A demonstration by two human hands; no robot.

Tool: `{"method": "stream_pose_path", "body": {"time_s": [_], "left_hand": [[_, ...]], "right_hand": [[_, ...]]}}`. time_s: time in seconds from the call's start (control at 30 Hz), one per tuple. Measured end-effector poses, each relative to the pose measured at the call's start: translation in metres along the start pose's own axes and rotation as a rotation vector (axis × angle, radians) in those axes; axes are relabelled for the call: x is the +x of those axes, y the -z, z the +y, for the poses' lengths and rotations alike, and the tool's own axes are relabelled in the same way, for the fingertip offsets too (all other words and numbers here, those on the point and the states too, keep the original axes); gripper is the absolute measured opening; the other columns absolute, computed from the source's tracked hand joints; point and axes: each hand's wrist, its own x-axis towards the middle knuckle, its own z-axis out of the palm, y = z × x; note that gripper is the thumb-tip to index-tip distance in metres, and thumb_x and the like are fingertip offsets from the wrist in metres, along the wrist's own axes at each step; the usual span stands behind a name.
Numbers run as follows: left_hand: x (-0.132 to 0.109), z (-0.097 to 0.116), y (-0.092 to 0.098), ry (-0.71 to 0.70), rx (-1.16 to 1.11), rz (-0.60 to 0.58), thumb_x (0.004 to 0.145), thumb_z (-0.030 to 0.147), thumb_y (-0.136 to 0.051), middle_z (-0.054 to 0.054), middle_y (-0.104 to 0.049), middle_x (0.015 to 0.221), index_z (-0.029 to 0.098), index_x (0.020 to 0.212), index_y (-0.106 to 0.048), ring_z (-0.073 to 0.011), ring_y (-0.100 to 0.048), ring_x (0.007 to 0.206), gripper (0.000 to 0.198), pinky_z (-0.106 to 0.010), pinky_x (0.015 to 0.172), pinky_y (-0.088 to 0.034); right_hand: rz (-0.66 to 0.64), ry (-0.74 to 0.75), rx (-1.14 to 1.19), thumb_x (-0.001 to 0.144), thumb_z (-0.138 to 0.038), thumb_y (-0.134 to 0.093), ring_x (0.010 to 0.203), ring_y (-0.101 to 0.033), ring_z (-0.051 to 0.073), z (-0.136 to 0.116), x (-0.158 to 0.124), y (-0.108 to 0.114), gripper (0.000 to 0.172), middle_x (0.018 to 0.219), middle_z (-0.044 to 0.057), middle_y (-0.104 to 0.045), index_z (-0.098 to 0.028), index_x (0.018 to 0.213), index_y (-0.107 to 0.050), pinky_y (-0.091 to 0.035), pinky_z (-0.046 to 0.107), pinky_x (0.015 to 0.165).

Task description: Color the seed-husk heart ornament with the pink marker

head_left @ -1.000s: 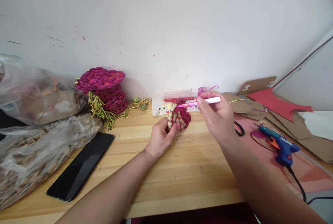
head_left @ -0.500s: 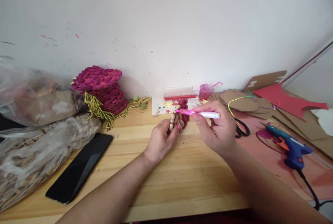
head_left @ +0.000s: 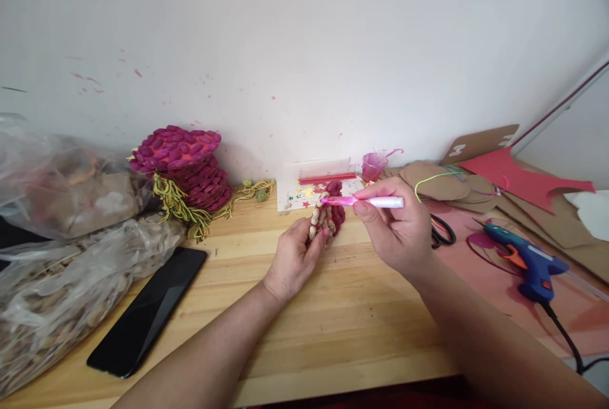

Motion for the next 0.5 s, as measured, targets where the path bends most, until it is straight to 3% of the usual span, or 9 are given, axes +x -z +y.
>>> {"method": "stream_pose_path", "body": {"time_s": [0.3,0.5], "left_hand": [[0.0004,0.0036,0.0024,-0.015,0.026,0.007,0.097,0.038,-0.055,0.0,-0.051,0.069,0.019,0.074,-0.054,-0.0144,-0.045,0.065,0.029,-0.027,0.063,-0.036],[0.0023,0.0056,0.0061,-0.098,0.061,0.034,0.097,0.034,-0.055,0.0,-0.053,0.07,0.02,0.072,-0.049,-0.0143,-0.046,0.065,0.029,-0.026,0.062,-0.036]], "right_hand": [[0.021,-0.013,-0.012,0.093,-0.02,-0.067,0.076,-0.067,0.014,-0.0008,0.0002,0.001,0.01,0.087,-0.001,-0.072,-0.027,0.1,-0.064,-0.055,0.03,0.068],[0.003,0.03,-0.009,0.091,-0.021,-0.068,0.078,-0.069,0.016,-0.0037,0.0002,0.0027,0.011,0.088,0.001,-0.072,-0.027,0.1,-0.065,-0.056,0.031,0.07]]}}
